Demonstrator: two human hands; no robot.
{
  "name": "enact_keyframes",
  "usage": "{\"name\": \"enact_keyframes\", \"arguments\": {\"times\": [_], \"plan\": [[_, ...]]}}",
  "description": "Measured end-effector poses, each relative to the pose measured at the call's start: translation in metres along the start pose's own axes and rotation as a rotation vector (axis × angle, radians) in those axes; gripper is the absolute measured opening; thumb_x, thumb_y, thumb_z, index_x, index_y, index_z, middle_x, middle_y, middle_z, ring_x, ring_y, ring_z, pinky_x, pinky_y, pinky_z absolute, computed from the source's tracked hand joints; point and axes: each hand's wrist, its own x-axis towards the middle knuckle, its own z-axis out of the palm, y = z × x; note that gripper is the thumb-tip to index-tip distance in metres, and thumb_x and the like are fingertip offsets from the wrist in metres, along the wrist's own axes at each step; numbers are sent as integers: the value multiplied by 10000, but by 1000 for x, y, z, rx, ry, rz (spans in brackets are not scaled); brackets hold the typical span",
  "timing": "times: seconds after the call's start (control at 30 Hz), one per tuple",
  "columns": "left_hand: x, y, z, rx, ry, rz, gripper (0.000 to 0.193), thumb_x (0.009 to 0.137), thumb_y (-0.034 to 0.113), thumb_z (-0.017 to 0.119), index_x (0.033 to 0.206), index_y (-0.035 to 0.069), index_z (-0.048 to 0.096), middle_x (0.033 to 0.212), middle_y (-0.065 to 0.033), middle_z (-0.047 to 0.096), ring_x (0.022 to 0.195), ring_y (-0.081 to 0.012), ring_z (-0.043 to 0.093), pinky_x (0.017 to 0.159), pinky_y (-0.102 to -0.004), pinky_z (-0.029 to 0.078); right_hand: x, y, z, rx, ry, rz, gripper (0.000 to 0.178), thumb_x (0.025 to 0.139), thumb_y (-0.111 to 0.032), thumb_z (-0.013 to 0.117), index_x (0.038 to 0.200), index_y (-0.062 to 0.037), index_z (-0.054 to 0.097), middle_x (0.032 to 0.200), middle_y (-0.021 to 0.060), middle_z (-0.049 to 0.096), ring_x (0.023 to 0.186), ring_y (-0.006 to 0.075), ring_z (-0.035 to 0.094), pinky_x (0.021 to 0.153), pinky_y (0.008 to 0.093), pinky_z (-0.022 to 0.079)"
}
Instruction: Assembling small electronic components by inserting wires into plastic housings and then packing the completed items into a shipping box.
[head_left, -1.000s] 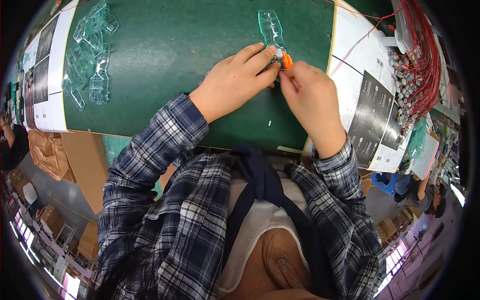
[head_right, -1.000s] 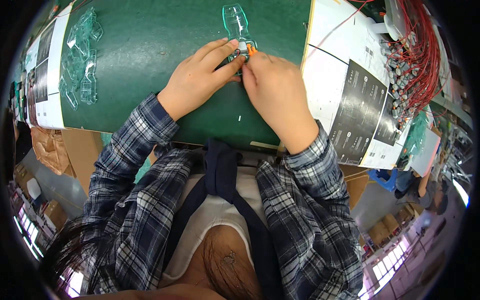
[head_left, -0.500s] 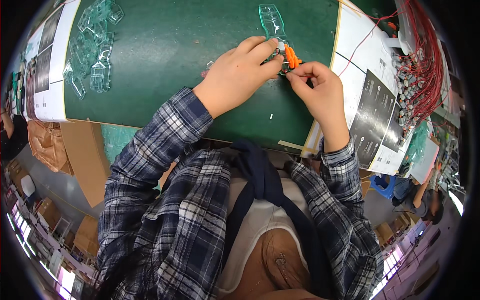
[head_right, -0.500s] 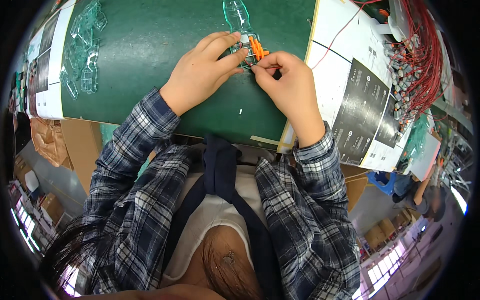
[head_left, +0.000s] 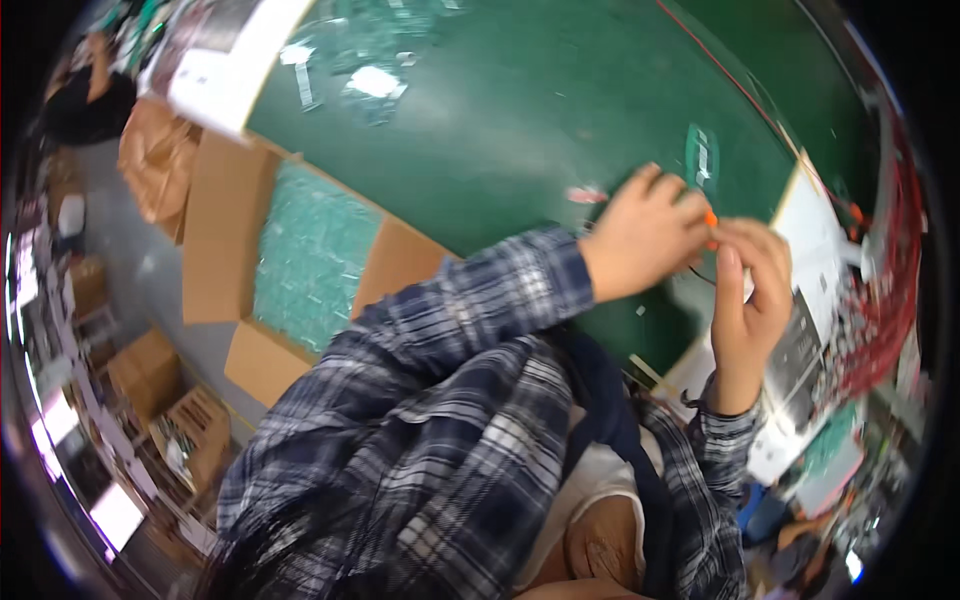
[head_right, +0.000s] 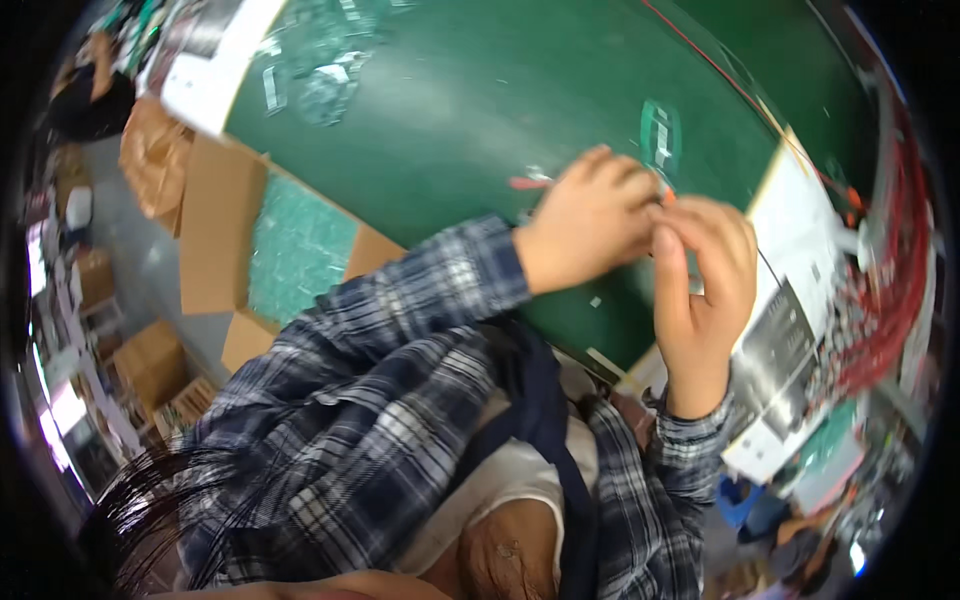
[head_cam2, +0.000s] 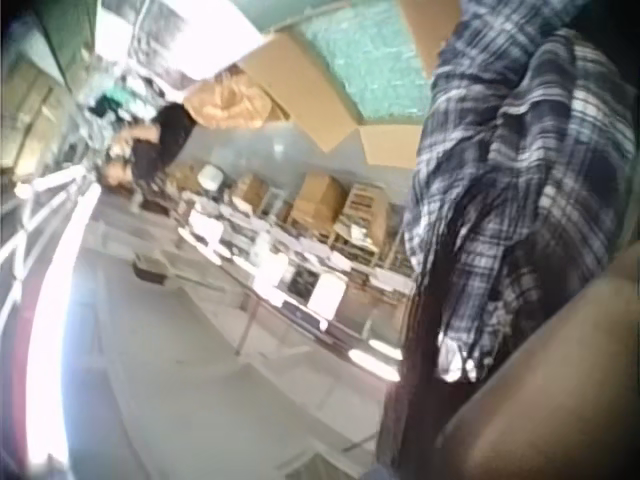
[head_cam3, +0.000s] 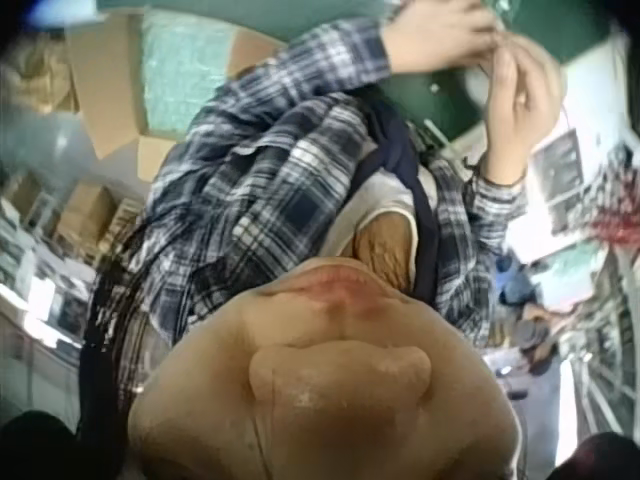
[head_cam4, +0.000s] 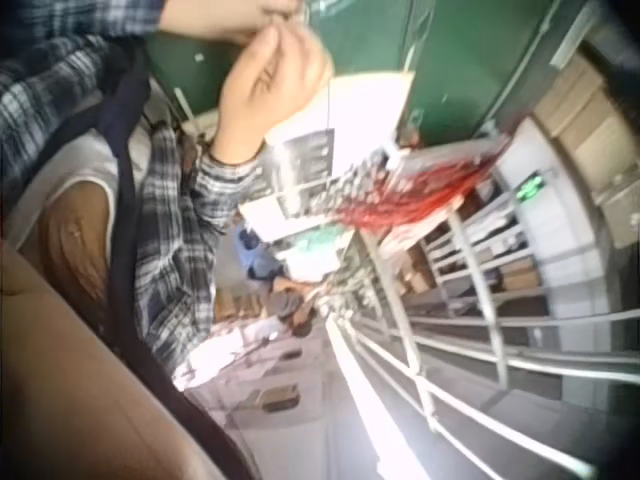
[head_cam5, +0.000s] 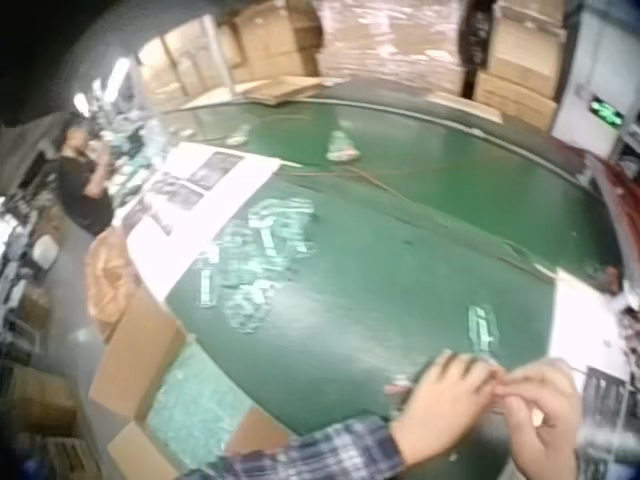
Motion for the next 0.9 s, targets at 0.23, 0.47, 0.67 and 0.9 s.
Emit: {"name": "enact_keyframes", "arguments": {"times": [0.23,0.47,0.67,0.9], "plan": [[-29,-1,48,-734,-108,-145,430,952,345,433,1312,110,419,1355,-61,420,1244,-247,353,1100,-444,263,136,-68,176,-11,-344,-595,202,807,-74,646,1006,-58,619,1068,69,662,944,288,597,861,373,485],[-33,-4,50,-570,-98,-80,509,1000,345,382,1442,94,395,1529,-98,362,1408,-294,305,1182,-461,198,210,-19,219,-381,-60,-860,239,795,-91,673,1020,-64,600,1066,58,667,1016,287,620,895,390,491],[-6,-1,26,-105,123,36,356,857,290,596,1167,120,633,1335,-124,538,1202,-339,490,1077,-509,316,193,-8,122,-143,78,-726,243,804,-71,681,1031,-58,595,1035,75,668,982,286,637,903,379,488],[6,-1,-9,-55,-124,3,544,737,315,727,1204,118,530,1108,-69,549,1032,-244,517,962,-415,367,62,114,-29,448,10,386,338,842,-122,669,1154,-26,578,1038,118,650,960,281,607,898,358,469]]}}
